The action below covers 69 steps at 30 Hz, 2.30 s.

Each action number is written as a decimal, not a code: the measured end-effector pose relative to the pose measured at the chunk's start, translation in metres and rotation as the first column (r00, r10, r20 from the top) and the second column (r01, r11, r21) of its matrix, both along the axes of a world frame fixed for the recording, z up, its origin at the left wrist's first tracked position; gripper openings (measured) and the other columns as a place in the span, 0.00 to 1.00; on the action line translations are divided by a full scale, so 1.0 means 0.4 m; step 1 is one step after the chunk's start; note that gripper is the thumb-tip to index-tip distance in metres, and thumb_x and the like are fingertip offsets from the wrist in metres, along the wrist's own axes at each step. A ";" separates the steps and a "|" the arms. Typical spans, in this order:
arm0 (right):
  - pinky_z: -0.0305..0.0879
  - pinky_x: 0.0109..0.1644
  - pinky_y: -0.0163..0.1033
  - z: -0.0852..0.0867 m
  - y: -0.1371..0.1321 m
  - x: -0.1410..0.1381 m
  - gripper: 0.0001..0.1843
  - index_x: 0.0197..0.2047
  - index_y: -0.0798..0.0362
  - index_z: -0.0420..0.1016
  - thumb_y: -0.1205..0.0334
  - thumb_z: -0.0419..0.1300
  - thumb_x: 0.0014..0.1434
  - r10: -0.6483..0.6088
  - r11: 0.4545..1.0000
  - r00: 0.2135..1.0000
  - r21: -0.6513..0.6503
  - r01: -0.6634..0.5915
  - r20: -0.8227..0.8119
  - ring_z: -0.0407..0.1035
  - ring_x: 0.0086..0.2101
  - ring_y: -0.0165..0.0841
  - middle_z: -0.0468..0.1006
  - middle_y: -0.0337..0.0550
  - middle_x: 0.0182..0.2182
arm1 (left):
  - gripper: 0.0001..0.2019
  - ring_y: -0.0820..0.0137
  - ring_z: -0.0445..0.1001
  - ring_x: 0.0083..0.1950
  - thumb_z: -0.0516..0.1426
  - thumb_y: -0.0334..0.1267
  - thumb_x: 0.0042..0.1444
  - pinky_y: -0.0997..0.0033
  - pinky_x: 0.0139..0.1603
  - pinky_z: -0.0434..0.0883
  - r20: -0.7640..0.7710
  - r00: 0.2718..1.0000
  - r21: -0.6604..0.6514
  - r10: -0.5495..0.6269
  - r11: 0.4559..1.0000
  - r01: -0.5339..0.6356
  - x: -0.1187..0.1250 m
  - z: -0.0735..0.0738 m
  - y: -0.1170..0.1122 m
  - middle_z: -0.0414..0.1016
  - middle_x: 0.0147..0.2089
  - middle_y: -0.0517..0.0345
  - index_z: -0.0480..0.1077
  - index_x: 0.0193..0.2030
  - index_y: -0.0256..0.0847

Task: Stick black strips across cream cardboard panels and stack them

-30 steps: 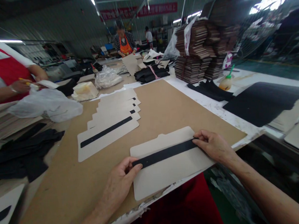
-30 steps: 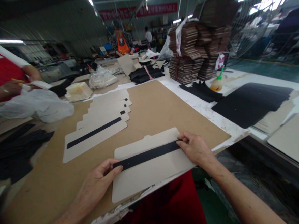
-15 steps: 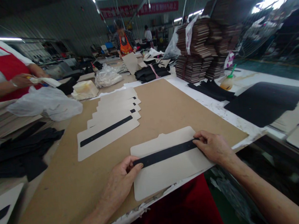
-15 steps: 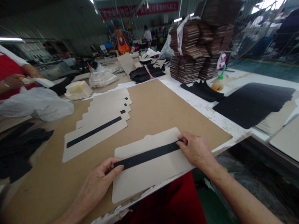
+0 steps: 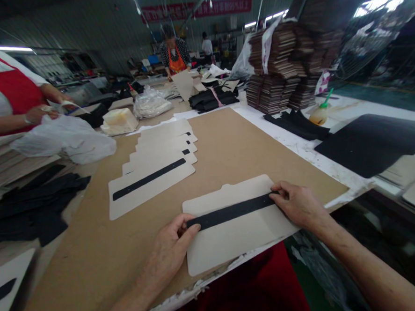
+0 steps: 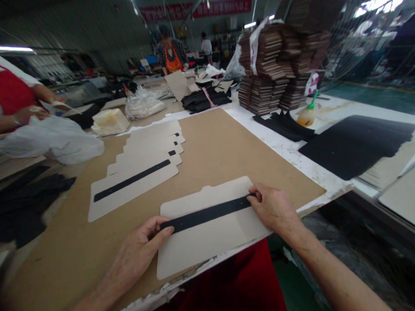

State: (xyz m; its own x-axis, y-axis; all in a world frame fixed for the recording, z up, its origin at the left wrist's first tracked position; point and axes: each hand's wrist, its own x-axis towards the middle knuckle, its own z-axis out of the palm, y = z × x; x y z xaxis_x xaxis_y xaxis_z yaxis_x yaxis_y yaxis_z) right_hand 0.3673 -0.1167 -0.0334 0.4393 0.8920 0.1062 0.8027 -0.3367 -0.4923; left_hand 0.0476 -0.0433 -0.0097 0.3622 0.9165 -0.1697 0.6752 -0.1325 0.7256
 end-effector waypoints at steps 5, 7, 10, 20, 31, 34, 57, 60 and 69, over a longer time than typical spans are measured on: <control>0.62 0.41 0.41 -0.014 -0.005 0.007 0.13 0.41 0.51 0.74 0.53 0.54 0.59 0.051 0.993 0.993 0.098 -0.061 0.103 0.70 0.36 0.35 0.72 0.45 0.42 | 0.11 0.70 0.70 0.32 0.55 0.46 0.60 0.72 0.33 0.64 0.050 0.999 0.123 0.004 0.992 -0.010 -0.006 -0.003 -0.020 0.71 0.30 0.62 0.73 0.41 0.43; 0.63 0.41 0.42 -0.021 -0.005 0.010 0.14 0.39 0.50 0.74 0.51 0.52 0.60 0.069 0.990 0.991 0.112 -0.082 0.116 0.70 0.35 0.36 0.71 0.46 0.42 | 0.09 0.71 0.70 0.34 0.54 0.43 0.63 0.73 0.36 0.65 0.099 0.990 0.304 -0.105 0.950 0.070 -0.015 -0.010 -0.038 0.72 0.32 0.60 0.74 0.40 0.42; 0.63 0.43 0.44 -0.032 -0.005 0.018 0.14 0.35 0.49 0.72 0.51 0.50 0.60 0.146 0.983 0.983 0.098 -0.157 0.109 0.70 0.35 0.37 0.72 0.45 0.38 | 0.08 0.72 0.70 0.39 0.53 0.33 0.64 0.73 0.41 0.67 0.031 0.920 0.594 -0.391 0.747 0.297 -0.031 -0.024 -0.063 0.72 0.37 0.55 0.74 0.43 0.40; 0.64 0.45 0.45 -0.046 0.002 0.038 0.13 0.34 0.47 0.73 0.49 0.52 0.56 0.144 0.987 0.984 0.050 -0.150 0.103 0.71 0.37 0.38 0.75 0.43 0.39 | 0.06 0.73 0.71 0.37 0.57 0.36 0.61 0.73 0.41 0.67 0.106 0.982 0.342 -0.159 0.933 0.114 -0.029 -0.019 -0.041 0.73 0.34 0.60 0.74 0.42 0.41; 0.64 0.46 0.47 -0.044 0.004 0.041 0.16 0.34 0.47 0.73 0.47 0.51 0.53 0.134 0.990 0.987 0.023 -0.136 0.089 0.71 0.38 0.39 0.75 0.44 0.39 | 0.08 0.72 0.68 0.30 0.58 0.38 0.55 0.72 0.34 0.63 0.000 1.000 0.210 -0.005 0.978 0.005 -0.007 -0.001 -0.021 0.70 0.27 0.63 0.74 0.41 0.41; 0.64 0.46 0.47 -0.034 0.004 0.036 0.17 0.33 0.47 0.73 0.46 0.51 0.52 0.119 0.993 0.989 0.003 -0.120 0.087 0.71 0.38 0.40 0.76 0.44 0.40 | 0.08 0.72 0.69 0.31 0.58 0.39 0.55 0.72 0.34 0.63 -0.043 0.999 0.213 -0.013 0.977 0.021 -0.007 -0.003 -0.016 0.70 0.28 0.63 0.74 0.41 0.42; 0.64 0.43 0.44 -0.051 0.003 0.042 0.12 0.34 0.48 0.73 0.52 0.52 0.58 0.178 0.980 0.970 0.062 -0.190 0.163 0.71 0.36 0.37 0.75 0.44 0.38 | 0.16 0.64 0.69 0.47 0.60 0.35 0.53 0.62 0.48 0.69 -0.200 0.979 0.379 -0.034 0.919 0.110 0.013 0.016 -0.009 0.69 0.49 0.52 0.70 0.50 0.39; 0.66 0.40 0.44 -0.041 -0.003 0.025 0.13 0.36 0.49 0.72 0.52 0.50 0.61 0.197 0.974 0.952 0.061 -0.217 0.233 0.72 0.35 0.37 0.75 0.43 0.39 | 0.15 0.63 0.66 0.52 0.56 0.27 0.56 0.61 0.53 0.69 -0.315 0.934 0.482 -0.171 0.818 0.312 0.022 0.017 -0.022 0.67 0.51 0.54 0.71 0.50 0.42; 0.68 0.21 0.39 -0.015 -0.074 -0.041 0.27 0.60 0.37 0.66 0.69 0.50 0.60 0.312 0.949 0.650 -0.190 -0.253 0.693 0.75 0.28 0.35 0.72 0.40 0.54 | 0.17 0.60 0.67 0.46 0.54 0.21 0.55 0.59 0.47 0.73 -0.698 0.667 0.368 -0.260 0.669 0.646 0.058 0.019 -0.051 0.71 0.45 0.50 0.70 0.51 0.33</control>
State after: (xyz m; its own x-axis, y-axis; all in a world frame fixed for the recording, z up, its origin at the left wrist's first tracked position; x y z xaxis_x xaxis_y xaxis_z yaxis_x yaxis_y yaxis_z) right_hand 0.3509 -0.1465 -0.0394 -0.0166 0.9778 0.2088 0.9597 -0.0430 0.2778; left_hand 0.0708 -0.0639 -0.0021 0.7705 0.6371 -0.0195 0.6343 -0.7694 -0.0751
